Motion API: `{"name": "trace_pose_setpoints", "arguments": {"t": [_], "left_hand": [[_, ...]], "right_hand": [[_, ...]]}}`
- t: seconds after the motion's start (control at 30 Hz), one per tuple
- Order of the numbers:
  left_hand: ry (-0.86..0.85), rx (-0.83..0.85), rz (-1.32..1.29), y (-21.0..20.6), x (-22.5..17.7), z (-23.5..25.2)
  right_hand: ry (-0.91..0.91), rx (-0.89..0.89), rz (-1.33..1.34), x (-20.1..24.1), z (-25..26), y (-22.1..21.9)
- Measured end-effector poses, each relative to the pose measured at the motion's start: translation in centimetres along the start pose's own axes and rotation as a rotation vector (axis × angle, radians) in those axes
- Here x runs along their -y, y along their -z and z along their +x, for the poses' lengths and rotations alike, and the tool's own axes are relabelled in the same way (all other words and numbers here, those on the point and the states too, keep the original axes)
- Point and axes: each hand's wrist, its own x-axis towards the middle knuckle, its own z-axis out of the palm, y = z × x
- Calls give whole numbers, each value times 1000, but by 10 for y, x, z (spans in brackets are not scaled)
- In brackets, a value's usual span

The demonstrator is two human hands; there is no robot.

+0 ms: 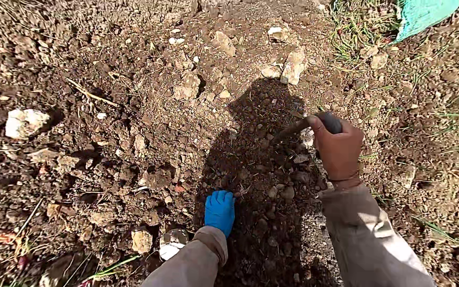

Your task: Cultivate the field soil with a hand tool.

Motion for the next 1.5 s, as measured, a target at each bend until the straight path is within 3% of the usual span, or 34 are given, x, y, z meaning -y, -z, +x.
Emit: {"name": "trace_pose_setpoints", "arguments": {"t": [0.07,0.17,0.2,0.23,0.3,0.4,0.5,0.6,0.7,0.8,0.9,0.97,1.03,1.17,1.27,1.37,1.47,1.5], "left_hand": [[0,14,15,0,1,-4],[1,28,17,-4,2,-6],[-6,15,8,-5,2,-6],[-13,2,2,-6,3,-7],[-28,-25,-11,-6,5,-7],[-28,-11,-23,-6,3,-2],[148,221,-93,9,-5,8],[244,200,-221,36,-25,63],[124,139,-76,57,-49,132],[-130,455,400,63,-69,203],[-488,554,636,44,-70,227],[-506,717,731,71,-97,225],[-483,832,796,86,-113,223],[-502,769,868,44,-89,239],[-495,850,986,39,-89,224],[-494,854,870,27,-89,202],[-401,839,853,29,-95,174],[-404,733,838,13,-89,177]], "right_hand": [[61,17,237,49,-3,41],[-169,45,353,139,-5,63],[-124,72,360,131,1,60],[13,175,396,95,11,54],[104,98,319,33,5,-15],[-86,67,64,-27,-37,-107],[-191,133,37,-35,-43,-112],[-261,102,103,-28,-43,-110],[-268,66,113,-25,-73,-115],[-265,28,102,-25,-98,-121],[-337,67,113,-30,-112,-121],[-388,78,179,-34,-107,-123],[-455,135,204,-33,-98,-116],[-566,258,193,-37,-72,-89],[-585,-11,313,-25,-84,-55],[-431,-278,405,8,-137,0],[-375,-328,341,37,-203,45],[-381,-305,316,45,-221,54]]}}
